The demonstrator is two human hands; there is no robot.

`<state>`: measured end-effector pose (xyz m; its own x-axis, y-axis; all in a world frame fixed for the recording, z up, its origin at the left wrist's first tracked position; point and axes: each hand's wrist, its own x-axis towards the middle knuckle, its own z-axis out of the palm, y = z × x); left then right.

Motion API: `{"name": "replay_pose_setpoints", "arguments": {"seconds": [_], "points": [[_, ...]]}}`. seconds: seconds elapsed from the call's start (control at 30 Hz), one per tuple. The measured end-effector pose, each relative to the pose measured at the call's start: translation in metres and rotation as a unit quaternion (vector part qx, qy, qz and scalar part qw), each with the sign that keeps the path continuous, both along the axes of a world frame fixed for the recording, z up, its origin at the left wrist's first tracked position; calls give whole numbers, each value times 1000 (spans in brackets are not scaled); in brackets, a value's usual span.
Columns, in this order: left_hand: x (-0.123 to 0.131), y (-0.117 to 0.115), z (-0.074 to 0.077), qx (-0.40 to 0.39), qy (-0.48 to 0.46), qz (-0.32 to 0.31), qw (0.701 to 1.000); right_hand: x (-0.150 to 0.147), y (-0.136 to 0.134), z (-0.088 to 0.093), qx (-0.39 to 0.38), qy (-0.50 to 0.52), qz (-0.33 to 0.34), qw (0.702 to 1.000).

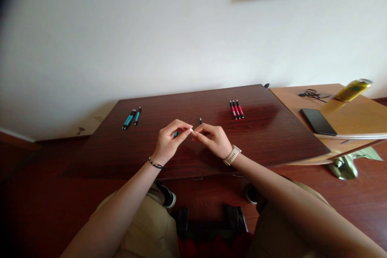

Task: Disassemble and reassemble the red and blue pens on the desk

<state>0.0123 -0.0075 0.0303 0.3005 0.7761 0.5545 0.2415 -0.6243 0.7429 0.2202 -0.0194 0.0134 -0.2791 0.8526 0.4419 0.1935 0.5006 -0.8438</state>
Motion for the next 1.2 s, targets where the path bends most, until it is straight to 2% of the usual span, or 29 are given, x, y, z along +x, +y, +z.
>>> {"name": "replay_pose_setpoints", "arguments": {"seconds": [0.1,0.3,0.47,0.53,0.6,0.67,0.73,0.93,1.07,1.2], "points": [[0,1,1,22,6,-20,1000,-3,2,-4,-19,20,14,1000],[-2,3,-1,29,37,-33,998,-5,6,-8,-85,135,33,987],[-6,5,-2,51,81,-51,994,-3,8,-9,-131,162,54,977],[-11,8,-2,58,102,-41,992,-1,8,-8,-131,161,53,977],[-20,15,-2,56,129,-7,990,0,8,-8,-129,159,48,978],[-33,23,-5,52,170,45,983,2,8,-9,-127,159,40,978],[-49,33,-10,30,219,69,973,4,9,-10,-129,160,32,978],[-88,56,-26,-67,335,-6,940,11,9,-16,-146,160,14,976],[-93,64,-36,-58,357,7,932,19,8,-19,-154,157,15,975],[-89,70,-40,-25,351,9,936,26,6,-19,-156,166,14,974]]}}
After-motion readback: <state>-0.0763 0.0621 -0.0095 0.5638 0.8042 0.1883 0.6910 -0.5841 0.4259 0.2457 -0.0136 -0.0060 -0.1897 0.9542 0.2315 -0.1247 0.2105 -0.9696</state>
